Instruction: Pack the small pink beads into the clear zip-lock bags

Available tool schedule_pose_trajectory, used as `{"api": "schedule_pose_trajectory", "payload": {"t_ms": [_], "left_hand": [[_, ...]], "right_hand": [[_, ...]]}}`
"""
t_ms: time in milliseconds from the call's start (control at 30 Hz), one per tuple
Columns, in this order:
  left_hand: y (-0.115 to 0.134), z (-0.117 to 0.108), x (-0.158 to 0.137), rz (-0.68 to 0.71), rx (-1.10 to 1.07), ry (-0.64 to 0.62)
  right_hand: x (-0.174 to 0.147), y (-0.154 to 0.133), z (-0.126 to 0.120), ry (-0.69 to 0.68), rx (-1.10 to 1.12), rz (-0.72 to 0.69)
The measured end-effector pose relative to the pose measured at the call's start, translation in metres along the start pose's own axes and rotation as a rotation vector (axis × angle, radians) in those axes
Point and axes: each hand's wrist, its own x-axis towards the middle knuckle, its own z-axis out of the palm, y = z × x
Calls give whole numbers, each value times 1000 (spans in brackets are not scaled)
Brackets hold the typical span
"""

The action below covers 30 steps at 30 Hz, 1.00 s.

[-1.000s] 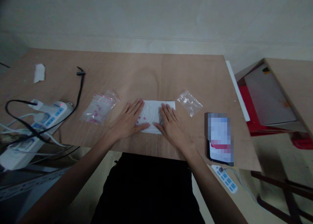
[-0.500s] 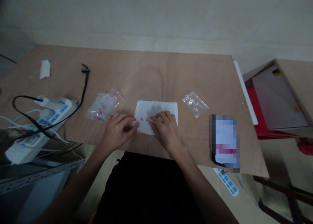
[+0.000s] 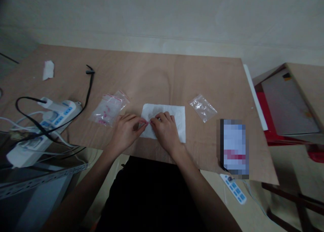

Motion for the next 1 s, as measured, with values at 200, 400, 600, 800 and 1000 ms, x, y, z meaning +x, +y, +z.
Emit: {"api": "schedule_pose_trajectory", "payload": {"t_ms": [200,400,600,800,1000], "left_hand": [[-7,1,-3,8,-13,7],[-45,-22,-14,-181,2,327],[-73,-40,0,-478,232,267],[-72,-38,7,-461,262,171],[-74,-29,-3,-283,298,332]], "right_hand": [[-1,-2,4,33,26,-15],[-18,2,0,178,78,47],[-27,-1,-7,249,160,39],[-29,-3,-9,239,186,30],[-29,-4,-13,276,210,39]]}}
